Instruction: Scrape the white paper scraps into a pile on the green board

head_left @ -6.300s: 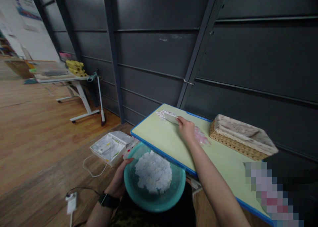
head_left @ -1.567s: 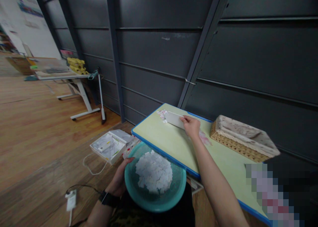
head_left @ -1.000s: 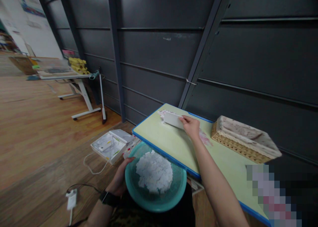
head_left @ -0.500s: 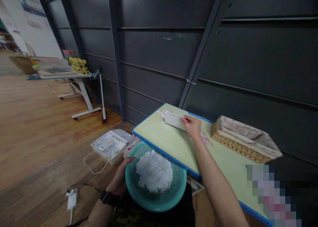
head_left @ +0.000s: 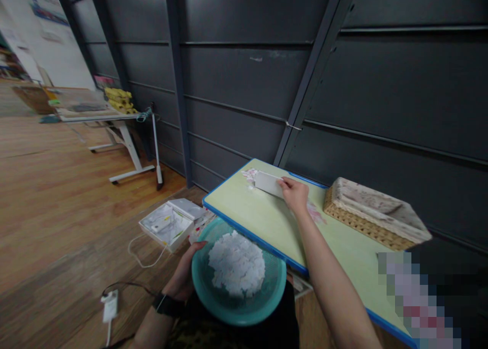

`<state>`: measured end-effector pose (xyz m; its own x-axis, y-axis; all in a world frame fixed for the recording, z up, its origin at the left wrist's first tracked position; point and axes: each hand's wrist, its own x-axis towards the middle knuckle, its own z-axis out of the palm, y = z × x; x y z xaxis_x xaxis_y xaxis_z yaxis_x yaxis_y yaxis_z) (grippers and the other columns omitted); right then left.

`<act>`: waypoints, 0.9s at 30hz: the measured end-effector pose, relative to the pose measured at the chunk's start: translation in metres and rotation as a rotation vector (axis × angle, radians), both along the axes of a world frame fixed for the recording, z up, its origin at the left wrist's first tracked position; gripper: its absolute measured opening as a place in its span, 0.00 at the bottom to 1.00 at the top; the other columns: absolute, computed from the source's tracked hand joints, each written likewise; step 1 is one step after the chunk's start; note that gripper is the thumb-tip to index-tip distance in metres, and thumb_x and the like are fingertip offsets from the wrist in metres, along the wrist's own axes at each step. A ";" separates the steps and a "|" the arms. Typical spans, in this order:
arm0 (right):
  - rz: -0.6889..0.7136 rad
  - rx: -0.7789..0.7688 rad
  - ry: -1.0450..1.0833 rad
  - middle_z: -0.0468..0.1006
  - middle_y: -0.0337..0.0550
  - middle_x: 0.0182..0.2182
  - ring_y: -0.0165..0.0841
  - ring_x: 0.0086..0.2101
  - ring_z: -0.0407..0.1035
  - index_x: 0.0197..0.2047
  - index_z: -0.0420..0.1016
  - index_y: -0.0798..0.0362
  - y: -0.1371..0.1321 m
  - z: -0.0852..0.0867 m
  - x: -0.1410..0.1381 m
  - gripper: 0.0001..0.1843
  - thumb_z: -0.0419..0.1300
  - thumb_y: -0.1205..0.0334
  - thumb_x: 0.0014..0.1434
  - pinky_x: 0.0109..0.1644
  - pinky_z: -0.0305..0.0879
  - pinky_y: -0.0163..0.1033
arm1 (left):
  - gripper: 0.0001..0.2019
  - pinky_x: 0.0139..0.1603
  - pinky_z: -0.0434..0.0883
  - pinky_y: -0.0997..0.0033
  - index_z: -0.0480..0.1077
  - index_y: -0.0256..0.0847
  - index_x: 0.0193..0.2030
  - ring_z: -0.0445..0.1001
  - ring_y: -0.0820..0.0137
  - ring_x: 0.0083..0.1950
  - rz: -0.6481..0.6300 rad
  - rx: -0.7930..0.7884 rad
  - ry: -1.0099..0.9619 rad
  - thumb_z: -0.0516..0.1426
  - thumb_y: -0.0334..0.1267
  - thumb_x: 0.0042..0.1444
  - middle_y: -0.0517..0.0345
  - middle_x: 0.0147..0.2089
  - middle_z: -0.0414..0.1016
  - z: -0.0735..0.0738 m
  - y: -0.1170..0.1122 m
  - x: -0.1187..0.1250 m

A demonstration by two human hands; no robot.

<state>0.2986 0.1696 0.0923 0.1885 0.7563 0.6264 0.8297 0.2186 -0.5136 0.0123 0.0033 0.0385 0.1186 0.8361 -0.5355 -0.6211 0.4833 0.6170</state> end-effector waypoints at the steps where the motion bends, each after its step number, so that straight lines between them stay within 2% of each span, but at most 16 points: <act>1: -0.007 0.007 0.005 0.82 0.48 0.33 0.40 0.35 0.75 0.37 0.82 0.51 0.000 0.000 0.000 0.18 0.54 0.51 0.57 0.40 0.64 0.40 | 0.08 0.24 0.69 0.71 0.71 0.36 0.24 0.72 0.70 0.20 -0.006 0.004 -0.001 0.56 0.32 0.53 0.58 0.18 0.75 -0.001 0.000 0.000; 7: 0.011 -0.001 0.000 0.82 0.46 0.32 0.40 0.35 0.75 0.37 0.82 0.51 -0.001 0.000 -0.002 0.18 0.54 0.51 0.57 0.40 0.65 0.40 | 0.07 0.24 0.70 0.72 0.71 0.37 0.25 0.72 0.70 0.20 0.003 -0.005 0.004 0.56 0.33 0.53 0.59 0.18 0.75 -0.004 0.001 0.000; 13: -0.055 0.019 -0.002 0.82 0.48 0.35 0.42 0.37 0.75 0.38 0.81 0.51 -0.002 0.001 -0.002 0.18 0.53 0.51 0.58 0.41 0.65 0.41 | 0.08 0.23 0.70 0.71 0.70 0.37 0.25 0.72 0.70 0.19 0.003 0.006 0.039 0.55 0.33 0.54 0.59 0.18 0.74 0.000 0.001 0.001; 22: 0.056 0.002 0.082 0.82 0.47 0.36 0.42 0.38 0.75 0.38 0.82 0.51 0.002 -0.005 -0.008 0.17 0.57 0.51 0.55 0.43 0.67 0.42 | 0.07 0.25 0.70 0.70 0.71 0.37 0.25 0.72 0.69 0.20 -0.015 0.001 0.002 0.57 0.34 0.53 0.58 0.19 0.76 -0.005 0.001 -0.001; 27: 0.097 -0.009 0.128 0.82 0.47 0.36 0.42 0.38 0.76 0.38 0.82 0.52 0.003 -0.007 -0.008 0.16 0.58 0.52 0.54 0.44 0.68 0.42 | 0.09 0.25 0.70 0.69 0.70 0.38 0.23 0.72 0.69 0.20 -0.026 0.008 0.027 0.56 0.35 0.54 0.57 0.18 0.75 -0.001 0.001 0.000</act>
<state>0.2901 0.1727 0.0851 0.1921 0.7804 0.5951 0.7328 0.2892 -0.6159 0.0122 0.0041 0.0375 0.1260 0.8373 -0.5320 -0.5918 0.4938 0.6371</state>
